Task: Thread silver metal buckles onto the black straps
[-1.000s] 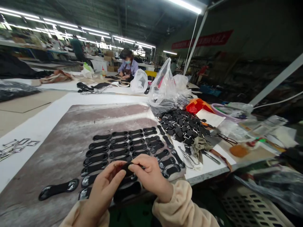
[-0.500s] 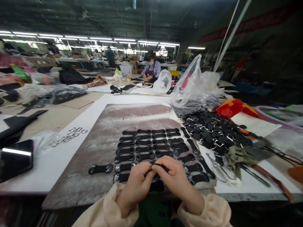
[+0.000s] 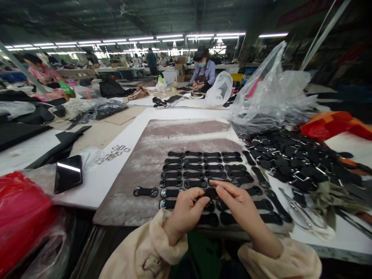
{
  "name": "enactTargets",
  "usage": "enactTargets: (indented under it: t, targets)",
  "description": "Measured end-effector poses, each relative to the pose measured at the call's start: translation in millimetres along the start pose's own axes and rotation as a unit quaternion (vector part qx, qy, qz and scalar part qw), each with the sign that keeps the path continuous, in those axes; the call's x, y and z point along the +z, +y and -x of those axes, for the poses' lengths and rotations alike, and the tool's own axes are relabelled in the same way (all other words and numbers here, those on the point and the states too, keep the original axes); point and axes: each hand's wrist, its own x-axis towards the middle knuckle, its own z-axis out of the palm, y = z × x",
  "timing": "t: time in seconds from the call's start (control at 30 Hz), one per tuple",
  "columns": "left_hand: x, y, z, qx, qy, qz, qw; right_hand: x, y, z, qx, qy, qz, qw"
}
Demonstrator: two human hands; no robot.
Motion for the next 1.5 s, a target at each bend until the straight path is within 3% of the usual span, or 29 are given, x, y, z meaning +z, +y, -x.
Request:
enactTargets:
  t: [0.23, 0.37, 0.57, 0.73, 0.87, 1.03, 1.23, 1.37, 1.5]
  targets:
    - [0.4, -1, 2, 0.043, -0.017, -0.076, 0.996, 6, -3, 2, -0.077, -0.029, 0.076, 0.994]
    - [4.6, 0, 3, 0.028, -0.004, -0.064, 0.998, 8, -10, 3, -0.101, -0.007, 0.111, 0.989]
    - [3.5, 2, 1, -0.039, -0.003, 0.062, 0.997, 6, -7, 2, -0.049, 0.026, 0.066, 0.996]
    - [-2.5, 0, 1, -0.026, -0.002, 0.035, 0.999, 2, -2, 1, -0.009, -0.022, 0.07, 0.997]
    - [-6.3, -2, 1, 0.001, -0.034, 0.008, 0.999, 0, -6, 2, -0.025, -0.068, 0.114, 0.991]
    - [-8.4, -2, 1, 0.001, -0.031, 0.006, 1.0, 6, -12, 3, -0.069, -0.033, 0.137, 0.988]
    - [-16.9, -2, -1, 0.008, -0.021, -0.03, 0.999, 0, -3, 3, -0.01, -0.052, 0.075, 0.996]
    - [-20.6, -2, -1, 0.009, -0.013, -0.054, 0.998, -9, -3, 4, -0.068, -0.057, 0.09, 0.992]
    - [-18.6, -1, 0, -0.006, -0.018, -0.005, 1.0, -9, -8, 7, -0.129, -0.038, 0.108, 0.985]
